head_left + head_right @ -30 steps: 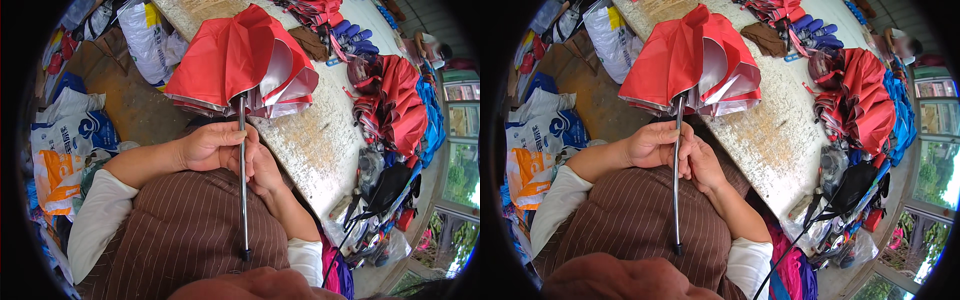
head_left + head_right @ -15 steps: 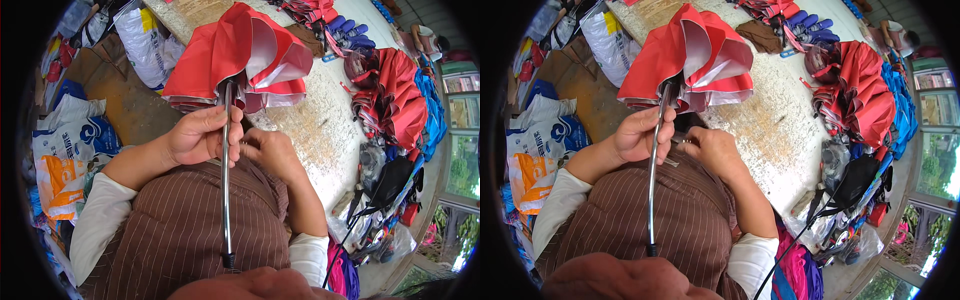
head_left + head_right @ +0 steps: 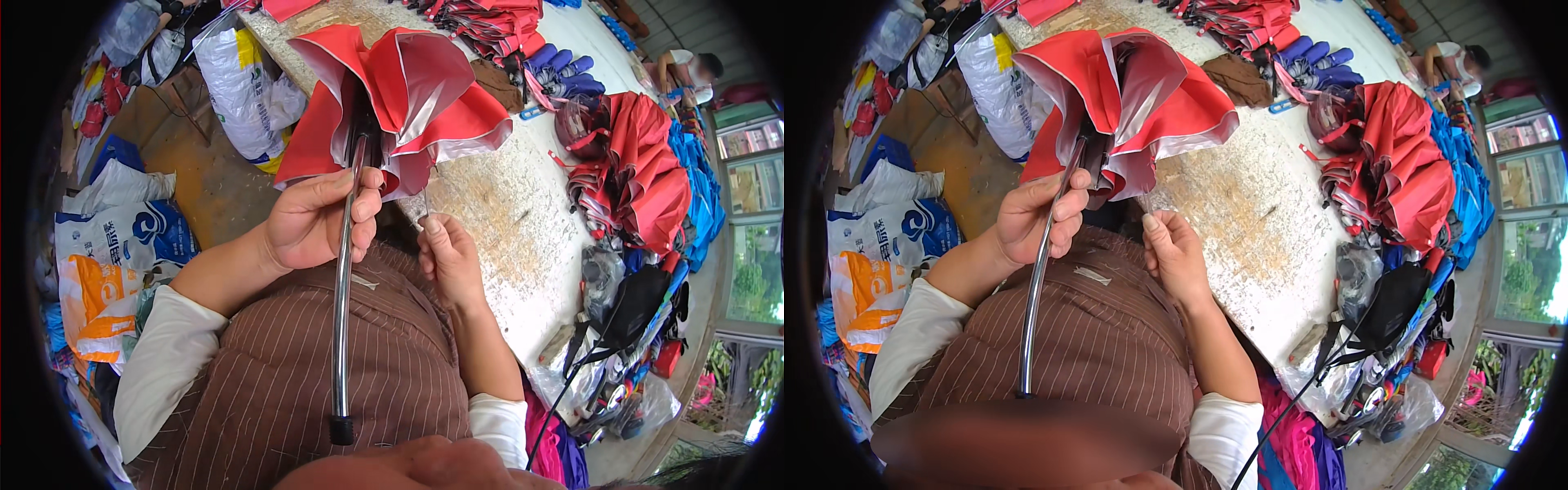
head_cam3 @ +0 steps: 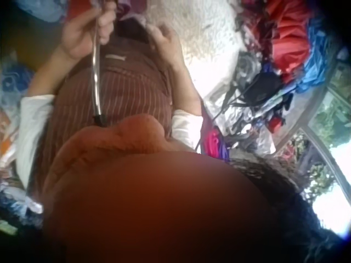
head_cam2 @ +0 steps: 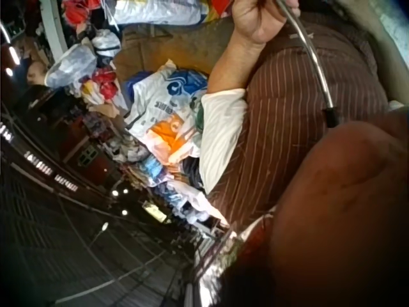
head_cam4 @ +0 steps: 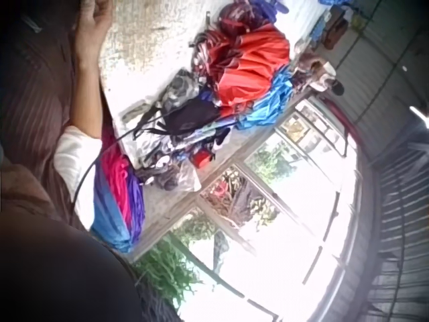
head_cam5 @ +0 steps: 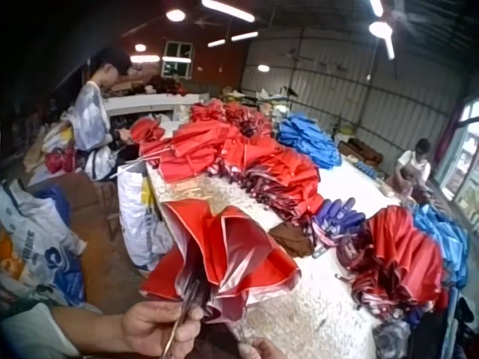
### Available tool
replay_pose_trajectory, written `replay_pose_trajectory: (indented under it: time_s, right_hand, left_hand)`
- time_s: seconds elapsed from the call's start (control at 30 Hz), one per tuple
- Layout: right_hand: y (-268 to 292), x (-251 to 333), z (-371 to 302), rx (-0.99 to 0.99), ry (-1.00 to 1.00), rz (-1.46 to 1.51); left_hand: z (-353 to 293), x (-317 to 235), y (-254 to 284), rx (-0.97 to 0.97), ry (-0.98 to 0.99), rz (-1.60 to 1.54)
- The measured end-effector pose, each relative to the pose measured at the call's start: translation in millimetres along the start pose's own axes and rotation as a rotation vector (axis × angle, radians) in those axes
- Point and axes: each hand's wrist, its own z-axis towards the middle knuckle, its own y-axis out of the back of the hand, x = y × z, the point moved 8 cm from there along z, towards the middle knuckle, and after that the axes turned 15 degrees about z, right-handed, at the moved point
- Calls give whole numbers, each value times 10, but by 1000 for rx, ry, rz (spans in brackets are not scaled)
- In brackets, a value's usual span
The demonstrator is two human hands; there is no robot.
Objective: Assembling, inspecting, and folding small umbrellas at a production workstation.
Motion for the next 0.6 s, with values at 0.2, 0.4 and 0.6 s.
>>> replay_pose_trajectory:
  time_s: [0.2, 0.4, 0.6]
  right_hand:
    - [-177, 27, 184, 22, -13, 191]
    - [-268, 94, -7, 151, 11, 207]
    - [-241, -103, 10, 79, -69, 294]
  left_hand:
    - [-36, 23, -22, -6, 2, 8]
    - [-87, 5, -11, 3, -7, 5]
    - [-44, 32, -6, 3, -3, 4]
